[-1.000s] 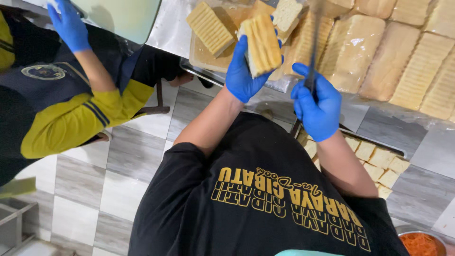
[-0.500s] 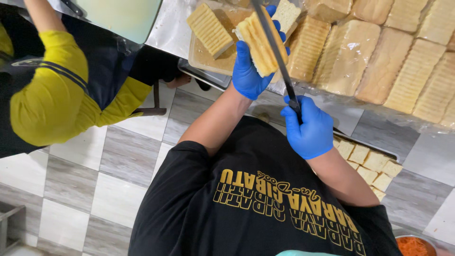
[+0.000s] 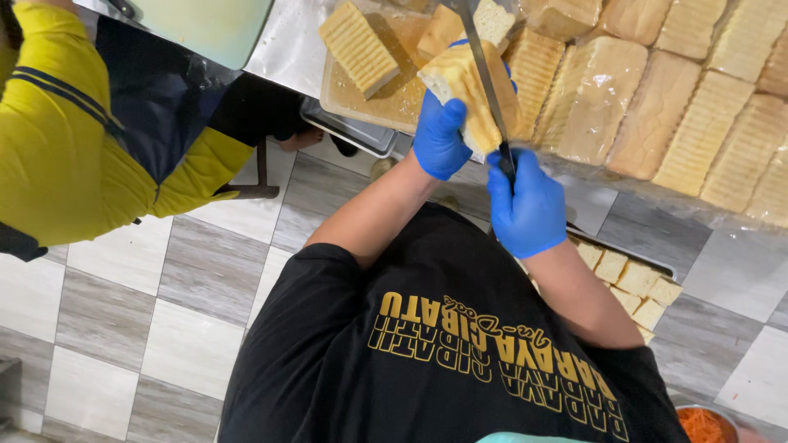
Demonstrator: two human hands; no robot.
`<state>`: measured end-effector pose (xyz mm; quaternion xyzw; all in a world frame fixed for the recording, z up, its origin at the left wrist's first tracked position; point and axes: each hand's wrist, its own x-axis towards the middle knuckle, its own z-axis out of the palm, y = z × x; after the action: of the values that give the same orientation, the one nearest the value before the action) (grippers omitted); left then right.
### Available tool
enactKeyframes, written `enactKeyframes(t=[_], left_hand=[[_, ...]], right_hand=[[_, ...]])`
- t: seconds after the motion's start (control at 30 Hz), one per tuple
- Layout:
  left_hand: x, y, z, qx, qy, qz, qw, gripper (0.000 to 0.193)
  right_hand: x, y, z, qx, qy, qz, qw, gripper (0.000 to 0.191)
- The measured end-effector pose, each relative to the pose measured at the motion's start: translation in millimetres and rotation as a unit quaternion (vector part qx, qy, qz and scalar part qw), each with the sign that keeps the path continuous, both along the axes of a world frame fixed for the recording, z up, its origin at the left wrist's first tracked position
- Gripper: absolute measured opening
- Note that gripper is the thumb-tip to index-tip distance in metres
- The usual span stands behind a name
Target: The person slices loaves of sponge cake into smaller rectangular pieces using a long knife, then arranges the cut pieces onto trays and stacks the finished trays. A coworker beside them slices cake on a cutting board at the same time.
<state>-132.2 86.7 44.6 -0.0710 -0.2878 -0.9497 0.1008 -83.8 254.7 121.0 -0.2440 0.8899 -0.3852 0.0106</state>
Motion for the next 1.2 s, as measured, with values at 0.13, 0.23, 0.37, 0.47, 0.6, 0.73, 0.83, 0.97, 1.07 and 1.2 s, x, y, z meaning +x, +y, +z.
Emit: enactKeyframes(t=[0.13,0.23,0.37,0.47,0.6,0.73,0.83,0.97,1.07,1.2], left_hand=[[-2,2,6,0.059,-0.045,0.010,0.997,0.093],[-1,5,8,0.042,-0.046,0.015,0.998,0.094],[8,14,10,-0.075,-0.041,0.026,0.996,0.089],[12,15,13,-0.103,-0.031,0.050,0.993,0.085],[11,10,19,-0.069,-0.060,0.022,0.996,0.093],[17,12,25,-0.199,-0.031,0.033,0.979,0.089],[22,12,29,-0.221,-0.014,0.014,0.975,0.085],[21,3,34,-0.223,-0.006,0.069,0.972,0.083],[23,4,38,-0.271,0.021,0.000,0.962,0.076],[29,15,41,-0.261,0.026,-0.050,0.964,0.083]], right_hand=[[-3,4,-9,-0.009,0.001,0.009,1.000,0.016],[-2,10,-13,-0.009,-0.035,0.012,0.999,0.017],[-1,13,-19,-0.002,-0.039,-0.018,0.999,0.024],[1,12,-25,0.024,0.011,-0.029,0.999,0.027],[7,17,-30,-0.028,0.001,0.013,1.000,0.016],[4,28,-39,-0.007,-0.020,0.005,1.000,0.015],[2,34,-51,-0.010,-0.011,0.022,1.000,0.013],[7,36,-59,-0.018,-0.017,0.026,0.999,0.016],[0,31,-50,-0.006,0.012,0.056,0.998,0.023],[-23,17,-32,-0.054,0.171,0.129,0.975,0.036]])
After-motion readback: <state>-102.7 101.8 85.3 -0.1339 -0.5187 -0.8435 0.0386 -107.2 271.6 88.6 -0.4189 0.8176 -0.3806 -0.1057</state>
